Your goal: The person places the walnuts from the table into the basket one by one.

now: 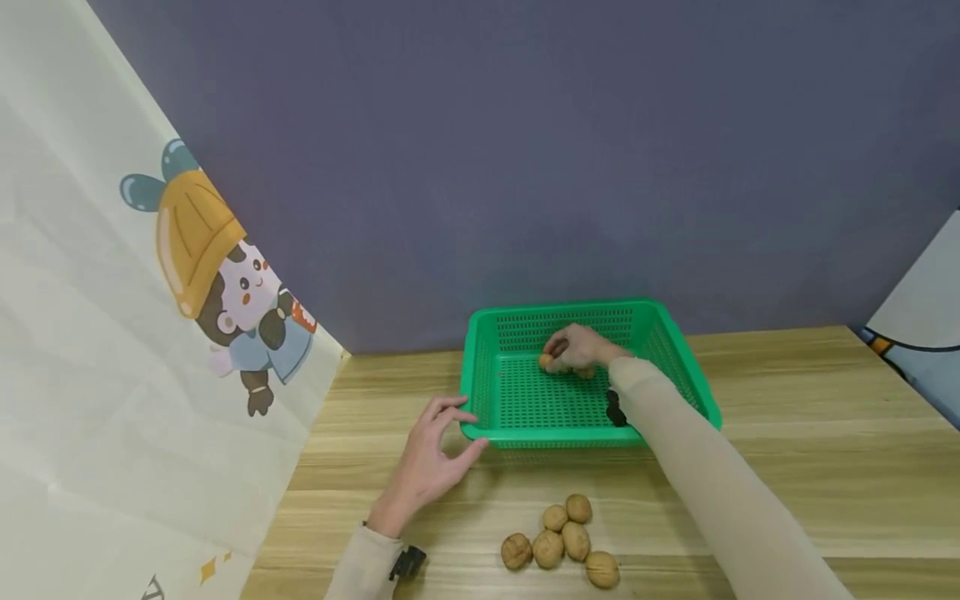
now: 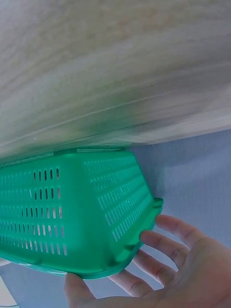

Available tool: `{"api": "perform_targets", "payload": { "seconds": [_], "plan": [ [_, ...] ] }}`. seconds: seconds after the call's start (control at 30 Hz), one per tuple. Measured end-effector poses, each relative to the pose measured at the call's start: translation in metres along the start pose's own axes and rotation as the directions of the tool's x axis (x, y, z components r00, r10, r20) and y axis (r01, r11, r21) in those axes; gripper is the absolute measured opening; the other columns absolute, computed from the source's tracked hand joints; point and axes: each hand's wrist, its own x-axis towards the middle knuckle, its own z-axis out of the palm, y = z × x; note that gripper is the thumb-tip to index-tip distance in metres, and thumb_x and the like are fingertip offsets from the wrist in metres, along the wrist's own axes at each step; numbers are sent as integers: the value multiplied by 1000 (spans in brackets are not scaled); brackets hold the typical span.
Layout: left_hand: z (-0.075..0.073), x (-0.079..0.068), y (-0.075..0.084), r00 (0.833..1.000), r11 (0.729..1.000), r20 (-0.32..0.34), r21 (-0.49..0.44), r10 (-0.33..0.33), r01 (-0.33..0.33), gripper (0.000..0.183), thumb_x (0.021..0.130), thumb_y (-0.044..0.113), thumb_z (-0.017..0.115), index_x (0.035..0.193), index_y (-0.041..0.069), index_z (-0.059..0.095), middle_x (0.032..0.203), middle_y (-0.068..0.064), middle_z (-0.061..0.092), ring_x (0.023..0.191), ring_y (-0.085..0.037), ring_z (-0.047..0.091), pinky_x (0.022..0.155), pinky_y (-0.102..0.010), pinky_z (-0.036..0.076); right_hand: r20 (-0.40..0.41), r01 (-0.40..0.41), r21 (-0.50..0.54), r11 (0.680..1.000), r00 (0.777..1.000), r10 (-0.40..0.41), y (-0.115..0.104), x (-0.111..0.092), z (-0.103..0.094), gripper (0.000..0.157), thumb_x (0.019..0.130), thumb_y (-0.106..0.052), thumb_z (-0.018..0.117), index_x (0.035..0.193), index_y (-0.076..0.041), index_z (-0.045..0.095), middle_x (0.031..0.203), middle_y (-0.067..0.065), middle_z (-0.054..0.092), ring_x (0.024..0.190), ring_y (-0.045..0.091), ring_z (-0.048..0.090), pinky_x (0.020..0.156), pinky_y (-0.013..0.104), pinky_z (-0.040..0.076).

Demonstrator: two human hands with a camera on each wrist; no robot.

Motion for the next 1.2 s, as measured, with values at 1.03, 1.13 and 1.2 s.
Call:
{"api": "perform_targets", "payload": {
  "seconds": [1.03, 1.13, 1.2],
  "plan": [
    [-1, -4, 0, 1000, 999, 1, -30, 18, -18, 35, 88, 45, 73, 111, 18, 68, 138, 3, 54, 130, -24, 53, 105, -53, 47, -294, 280, -28, 960, 915, -275, -73, -154, 2, 31, 89, -43, 73, 117, -32, 66, 96, -7, 69, 75, 12, 62, 53, 28, 47],
    [-2, -5, 0, 1000, 999, 2, -32, 20, -20, 35, 89, 45, 72, 111, 18, 67, 138, 3, 54, 129, -24, 53, 104, -53, 48, -322, 326, -11, 945, 894, -312, -70, -175, 22, 28, 88, -40, 74, 115, -36, 66, 89, -12, 67, 66, 9, 60, 50, 25, 46],
    [-2, -6, -1, 1000, 999, 3, -31, 19, -19, 36, 89, 45, 72, 112, 18, 67, 139, 2, 53, 129, -24, 53, 104, -53, 48, -344, 365, -9, 931, 873, -346, -65, -187, 37, 28, 87, -38, 76, 114, -36, 66, 94, -13, 69, 65, 5, 59, 49, 23, 46]
  ]
}}
